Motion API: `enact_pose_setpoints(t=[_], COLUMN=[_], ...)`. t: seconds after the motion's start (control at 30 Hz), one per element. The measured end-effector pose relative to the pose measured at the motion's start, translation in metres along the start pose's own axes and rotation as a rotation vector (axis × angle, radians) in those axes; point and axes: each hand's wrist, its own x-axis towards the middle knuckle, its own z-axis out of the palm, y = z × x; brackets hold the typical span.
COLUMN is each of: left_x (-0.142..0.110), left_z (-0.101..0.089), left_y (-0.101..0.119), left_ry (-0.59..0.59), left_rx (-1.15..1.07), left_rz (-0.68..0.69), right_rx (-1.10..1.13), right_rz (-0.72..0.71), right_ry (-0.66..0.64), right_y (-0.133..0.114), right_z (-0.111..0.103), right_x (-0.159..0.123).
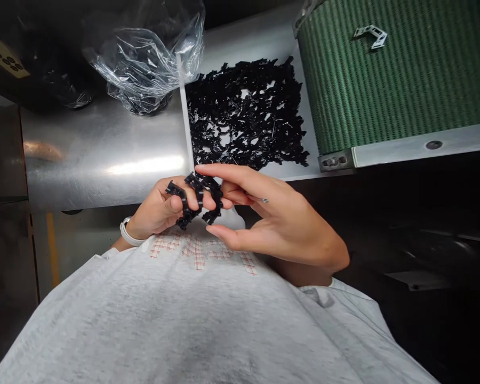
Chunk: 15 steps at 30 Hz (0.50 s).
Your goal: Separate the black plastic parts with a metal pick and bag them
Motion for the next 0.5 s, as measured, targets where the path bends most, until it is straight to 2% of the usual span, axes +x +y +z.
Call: enact_pose_setpoints(t=[0.17,0.3,0.5], left_x=[-0.001,-0.003,-0.007], left_z=[-0.001,0.000,0.013], left_y=[0.000,0.000,0.022], left_ry=[-0.042,-0.070,-0.352], left_rx=[0.015,0.021,-0.039], left_rz=[0.049,-0.019,-0.029], right_rx=[0.056,0.060,0.112], right_rz=[-0.013,-0.007,-0.080], right_ry=[0.014,0.011,-0.089], right_y=[-0.001,-0.005,-0.023], right_z=[0.000,-0.001,-0.004], right_x=[0.000,-0.001,-0.003])
